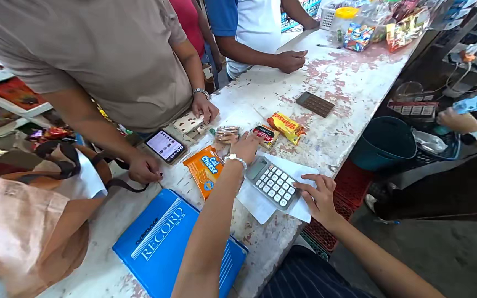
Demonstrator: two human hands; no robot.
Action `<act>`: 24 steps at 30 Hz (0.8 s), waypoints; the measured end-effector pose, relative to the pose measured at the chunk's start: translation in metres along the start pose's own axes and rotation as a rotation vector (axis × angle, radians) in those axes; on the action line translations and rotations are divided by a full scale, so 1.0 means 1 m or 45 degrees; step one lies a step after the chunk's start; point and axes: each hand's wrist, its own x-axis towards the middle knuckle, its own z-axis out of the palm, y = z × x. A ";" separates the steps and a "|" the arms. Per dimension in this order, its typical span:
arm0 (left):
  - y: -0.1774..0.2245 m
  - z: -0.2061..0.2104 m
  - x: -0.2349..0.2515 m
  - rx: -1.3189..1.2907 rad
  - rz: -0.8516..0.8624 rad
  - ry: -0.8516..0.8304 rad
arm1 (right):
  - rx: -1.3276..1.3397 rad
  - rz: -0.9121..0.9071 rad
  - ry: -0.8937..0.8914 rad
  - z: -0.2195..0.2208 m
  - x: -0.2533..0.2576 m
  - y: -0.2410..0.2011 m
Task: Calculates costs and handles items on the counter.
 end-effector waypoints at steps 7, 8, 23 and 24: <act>0.003 -0.006 0.000 0.049 -0.034 -0.065 | -0.008 0.069 -0.126 -0.013 0.016 -0.017; 0.003 -0.004 0.000 0.052 -0.033 -0.050 | -0.012 0.062 -0.150 -0.014 0.023 -0.026; 0.001 -0.001 0.001 0.022 -0.039 -0.053 | -0.114 0.042 -0.181 -0.029 0.044 -0.052; -0.001 0.002 0.000 0.013 -0.030 -0.033 | -0.146 0.064 -0.176 -0.031 0.039 -0.046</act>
